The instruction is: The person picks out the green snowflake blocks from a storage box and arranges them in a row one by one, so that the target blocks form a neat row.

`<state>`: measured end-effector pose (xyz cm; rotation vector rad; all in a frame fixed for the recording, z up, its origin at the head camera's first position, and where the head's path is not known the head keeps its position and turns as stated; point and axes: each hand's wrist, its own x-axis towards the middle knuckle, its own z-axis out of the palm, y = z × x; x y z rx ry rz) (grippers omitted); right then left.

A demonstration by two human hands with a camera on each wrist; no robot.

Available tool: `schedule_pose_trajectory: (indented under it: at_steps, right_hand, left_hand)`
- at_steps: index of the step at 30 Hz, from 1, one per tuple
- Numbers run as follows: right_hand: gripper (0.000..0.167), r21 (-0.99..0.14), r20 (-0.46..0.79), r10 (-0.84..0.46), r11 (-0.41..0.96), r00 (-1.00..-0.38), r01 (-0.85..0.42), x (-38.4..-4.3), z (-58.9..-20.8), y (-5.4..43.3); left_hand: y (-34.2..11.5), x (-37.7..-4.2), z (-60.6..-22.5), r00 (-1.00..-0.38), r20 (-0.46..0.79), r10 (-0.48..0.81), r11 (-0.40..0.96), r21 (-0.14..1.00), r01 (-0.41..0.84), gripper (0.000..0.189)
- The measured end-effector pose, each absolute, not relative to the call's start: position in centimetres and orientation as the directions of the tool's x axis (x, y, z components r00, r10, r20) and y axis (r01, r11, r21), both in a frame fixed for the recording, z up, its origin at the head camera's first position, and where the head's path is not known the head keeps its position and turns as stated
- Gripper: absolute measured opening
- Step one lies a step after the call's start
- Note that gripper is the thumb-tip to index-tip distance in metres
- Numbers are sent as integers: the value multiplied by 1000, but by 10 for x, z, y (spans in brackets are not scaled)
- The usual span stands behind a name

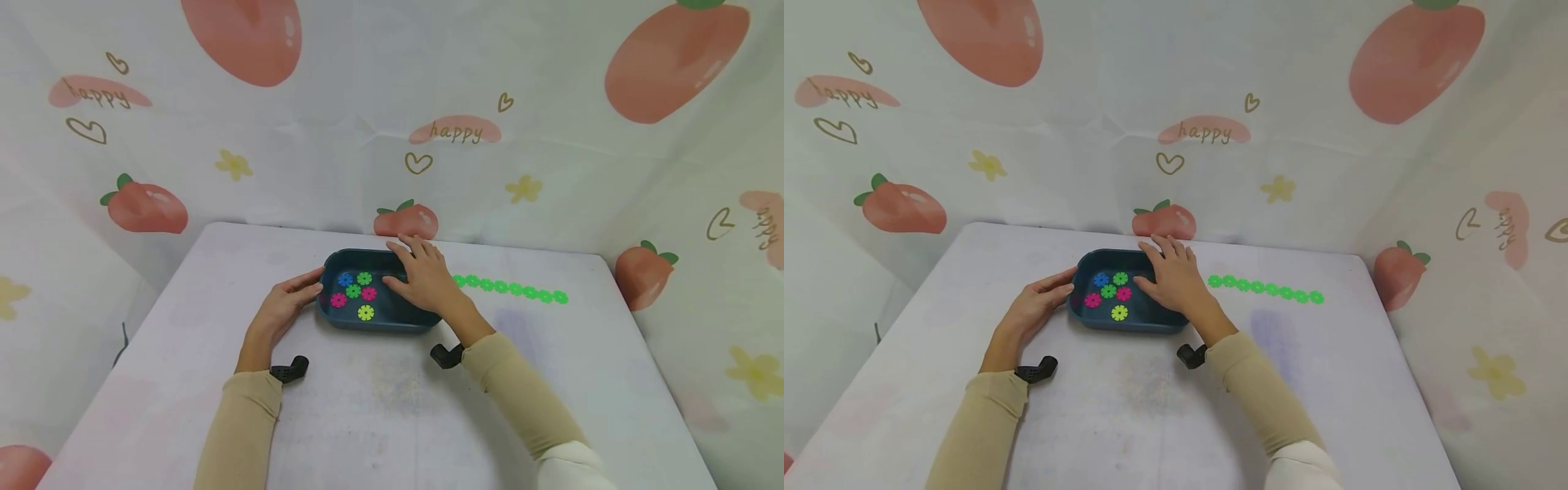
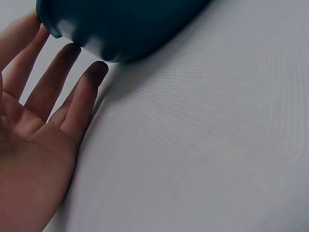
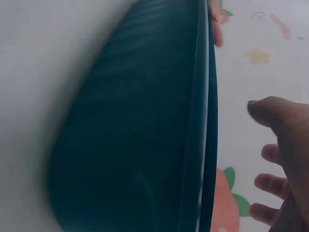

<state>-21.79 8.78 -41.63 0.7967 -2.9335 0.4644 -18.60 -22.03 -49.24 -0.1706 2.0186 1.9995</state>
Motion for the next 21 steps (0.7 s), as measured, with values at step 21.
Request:
schedule_pose_trajectory:
  at_steps: [21]
  right_hand:
    - [59, -583, 45, -497, 691, -866, -427, -226, -434, 45]
  left_hand:
    - [-222, -186, -496, -951, -283, 127, 18, 959, -283, 63]
